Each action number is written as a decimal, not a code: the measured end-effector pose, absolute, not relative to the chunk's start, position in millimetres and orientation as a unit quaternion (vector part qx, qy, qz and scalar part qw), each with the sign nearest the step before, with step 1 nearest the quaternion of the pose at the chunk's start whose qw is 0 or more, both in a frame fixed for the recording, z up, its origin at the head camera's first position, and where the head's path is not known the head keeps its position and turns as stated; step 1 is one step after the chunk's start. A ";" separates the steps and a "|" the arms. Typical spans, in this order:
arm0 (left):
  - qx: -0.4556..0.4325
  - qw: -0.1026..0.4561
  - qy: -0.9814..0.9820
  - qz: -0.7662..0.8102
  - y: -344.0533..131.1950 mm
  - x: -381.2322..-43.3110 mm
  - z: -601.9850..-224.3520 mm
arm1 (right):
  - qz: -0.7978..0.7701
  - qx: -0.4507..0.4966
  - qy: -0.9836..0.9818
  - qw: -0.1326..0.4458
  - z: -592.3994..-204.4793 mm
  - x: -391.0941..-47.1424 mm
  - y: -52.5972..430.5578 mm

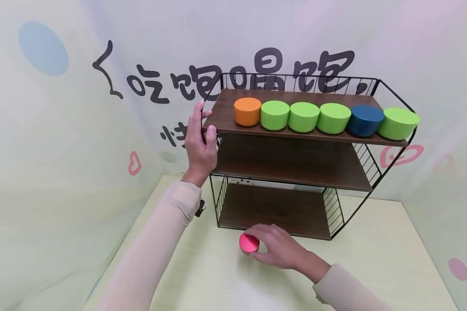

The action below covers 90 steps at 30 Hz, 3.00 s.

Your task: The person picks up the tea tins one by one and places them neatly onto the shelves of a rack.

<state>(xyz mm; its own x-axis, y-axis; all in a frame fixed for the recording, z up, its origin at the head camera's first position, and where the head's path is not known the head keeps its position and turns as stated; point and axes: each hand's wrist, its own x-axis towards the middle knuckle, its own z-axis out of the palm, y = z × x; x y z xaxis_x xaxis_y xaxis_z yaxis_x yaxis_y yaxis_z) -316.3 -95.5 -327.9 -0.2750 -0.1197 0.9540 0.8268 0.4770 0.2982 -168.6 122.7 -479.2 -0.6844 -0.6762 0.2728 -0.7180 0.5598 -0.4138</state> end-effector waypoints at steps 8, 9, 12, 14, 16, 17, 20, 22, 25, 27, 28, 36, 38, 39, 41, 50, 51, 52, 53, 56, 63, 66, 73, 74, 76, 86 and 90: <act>-0.257 0.539 -0.675 -0.432 -96.1 -314.9 -326.7 | 0.258 0.411 -0.871 0.071 -435.6 -173.2 123.9; -0.257 0.539 -0.677 -0.431 -96.2 -314.6 -326.4 | 0.257 0.414 -0.870 0.075 -431.2 -173.2 123.9; -0.254 0.539 -0.680 -0.427 -96.6 -314.6 -326.4 | 0.252 0.423 -0.866 0.084 -421.1 -172.8 123.7; -0.252 0.540 -0.681 -0.424 -96.7 -314.4 -326.5 | 0.246 0.426 -0.866 0.083 -416.1 -172.5 123.7; -0.252 0.541 -0.682 -0.424 -97.0 -314.4 -327.0 | 0.244 0.428 -0.866 0.080 -411.4 -172.6 123.4; -0.252 0.540 -0.683 -0.423 -97.1 -314.3 -327.3 | 0.244 0.431 -0.865 0.082 -408.9 -172.8 123.2; -0.253 0.537 -0.683 -0.426 -97.3 -314.6 -328.2 | 0.242 0.436 -0.863 0.086 -400.6 -173.6 122.6; -0.254 0.536 -0.682 -0.428 -97.3 -314.5 -328.4 | 0.238 0.439 -0.862 0.088 -394.0 -174.3 122.3; -0.256 0.535 -0.678 -0.434 -96.9 -314.6 -328.3 | 0.239 0.439 -0.861 0.088 -382.9 -175.7 122.3; -0.259 0.536 -0.675 -0.436 -96.5 -314.4 -327.9 | 0.236 0.440 -0.861 0.093 -375.3 -176.5 122.9; -0.260 0.536 -0.673 -0.439 -96.2 -314.5 -327.7 | 0.236 0.442 -0.860 0.097 -371.5 -177.0 123.4; -0.253 0.535 -0.680 -0.433 -96.7 -314.6 -327.7 | 0.229 0.457 -0.853 0.109 -342.0 -180.9 124.2; -0.251 0.536 -0.680 -0.432 -97.1 -314.2 -327.9 | 0.224 0.456 -0.854 0.110 -334.9 -181.9 123.8; -0.251 0.537 -0.679 -0.433 -97.2 -313.8 -328.0 | 0.222 0.455 -0.855 0.109 -331.1 -182.3 123.6; -0.253 0.539 -0.676 -0.434 -97.5 -313.2 -328.5 | 0.219 0.457 -0.854 0.115 -324.1 -183.5 123.4; -0.254 0.533 -0.685 -0.426 -97.2 -314.4 -328.1 | 0.240 0.481 -0.829 0.156 -288.1 -189.5 122.2; -0.253 0.533 -0.686 -0.426 -97.2 -314.7 -328.4 | 0.238 0.483 -0.827 0.160 -284.3 -189.8 121.9; -0.251 0.532 -0.688 -0.424 -97.3 -314.9 -328.7 | 0.234 0.484 -0.827 0.163 -280.5 -189.9 121.5; -0.250 0.532 -0.690 -0.423 -97.3 -314.6 -328.8 | 0.230 0.484 -0.828 0.167 -276.8 -189.9 120.9; -0.251 0.531 -0.690 -0.423 -97.3 -313.6 -328.8 | 0.224 0.491 -0.823 0.178 -266.6 -191.0 118.6; -0.253 0.539 -0.678 -0.431 -97.3 -312.2 -328.9 | 0.231 0.497 -0.812 0.198 -243.5 -199.5 111.1; -0.253 0.540 -0.678 -0.430 -98.0 -313.1 -329.2 | 0.225 0.500 -0.810 0.209 -232.5 -203.6 107.0; -0.250 0.544 -0.684 -0.417 -98.7 -315.7 -329.5 | 0.192 0.489 -0.822 0.222 -208.6 -213.1 99.5; -0.248 0.544 -0.686 -0.414 -98.6 -316.0 -329.4 | 0.186 0.486 -0.825 0.223 -205.9 -214.3 99.3; -0.247 0.544 -0.688 -0.413 -98.3 -315.9 -328.8 | 0.182 0.482 -0.825 0.230 -202.0 -218.0 98.9; -0.242 0.539 -0.695 -0.410 -97.8 -315.3 -327.1 | 0.179 0.447 -0.847 0.226 -186.5 -236.1 91.2; -0.244 0.533 -0.699 -0.409 -97.5 -314.8 -327.2 | 0.174 0.437 -0.854 0.223 -185.1 -242.9 88.6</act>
<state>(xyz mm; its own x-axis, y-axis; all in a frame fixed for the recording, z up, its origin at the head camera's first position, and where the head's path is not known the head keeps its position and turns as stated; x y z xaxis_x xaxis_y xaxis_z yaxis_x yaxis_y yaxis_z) -314.8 -97.5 -327.2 -0.3135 -0.0943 0.9449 0.7776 0.5456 0.3125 -242.9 88.6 -185.1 -0.5195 -0.6684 0.5323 -0.8234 0.5580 -0.1029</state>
